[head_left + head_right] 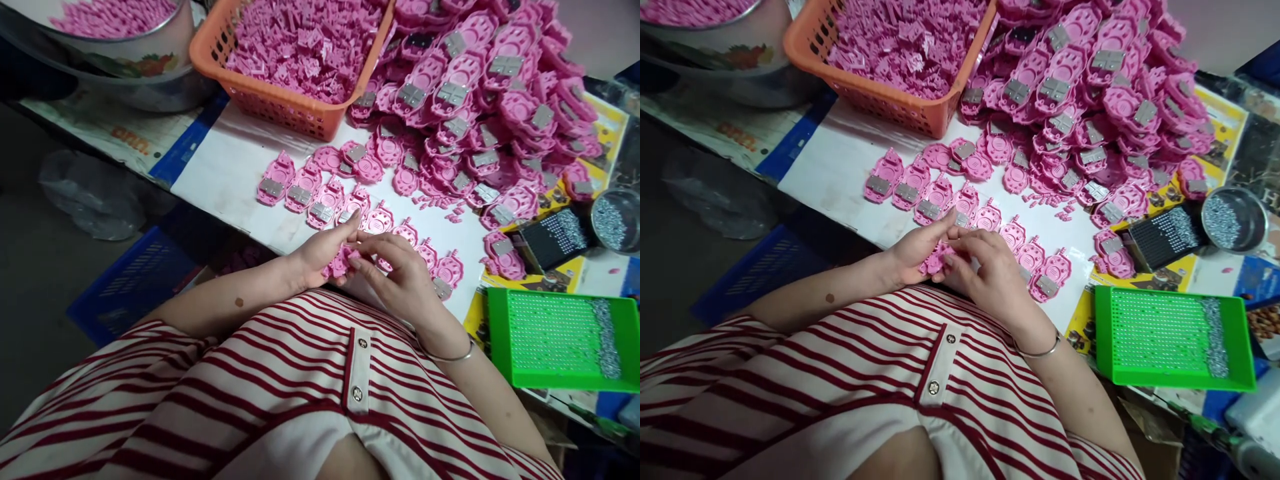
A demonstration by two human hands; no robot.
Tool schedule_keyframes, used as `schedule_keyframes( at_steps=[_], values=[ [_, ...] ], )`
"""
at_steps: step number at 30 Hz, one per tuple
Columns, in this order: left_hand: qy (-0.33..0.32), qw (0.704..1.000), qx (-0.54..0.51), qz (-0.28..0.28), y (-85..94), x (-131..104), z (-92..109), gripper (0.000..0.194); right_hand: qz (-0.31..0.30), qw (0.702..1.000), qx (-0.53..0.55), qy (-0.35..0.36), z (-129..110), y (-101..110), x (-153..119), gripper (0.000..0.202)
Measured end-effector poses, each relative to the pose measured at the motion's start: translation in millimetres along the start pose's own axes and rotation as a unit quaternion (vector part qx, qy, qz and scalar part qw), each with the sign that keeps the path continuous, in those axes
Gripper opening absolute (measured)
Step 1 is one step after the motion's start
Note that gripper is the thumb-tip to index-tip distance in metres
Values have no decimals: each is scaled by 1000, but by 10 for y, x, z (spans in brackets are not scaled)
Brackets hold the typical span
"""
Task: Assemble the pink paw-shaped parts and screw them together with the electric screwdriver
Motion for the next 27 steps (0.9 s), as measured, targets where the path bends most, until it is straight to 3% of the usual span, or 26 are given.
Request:
schedule_keyframes(
  at_steps=[2,4,6,10,14,18,22,27],
  values=[
    [-8,1000,17,16,7,-19,-23,41,47,991,114,-50,114,-31,-19,22],
    [-24,999,37,27,24,-51,-32,30,69,963,245,-93,241,-86,-45,26],
    [-40,996,68,47,57,-95,-26,24,85,944,297,-113,317,-102,-80,27],
    [-53,986,127,90,108,-172,-17,24,118,974,165,-102,317,-17,-155,26],
    [-58,980,154,107,104,-193,-16,18,81,992,63,-71,257,-62,-174,29],
    [-80,979,145,117,101,-195,12,17,137,990,-36,-23,151,-28,-245,27],
    [-88,980,136,115,88,-190,16,18,179,968,-174,41,9,2,-304,16],
    [-92,984,124,90,63,-163,-11,25,165,976,-143,2,103,20,-280,17]
  ],
)
Point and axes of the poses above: each hand's wrist, its own x-axis towards the middle knuckle, its own y-axis out of the back of the hand, z = x × y, the point moved 6 cm from there along x, towards the middle knuckle, and after that the axes turned 14 degrees about -z, right-handed, at the moved point
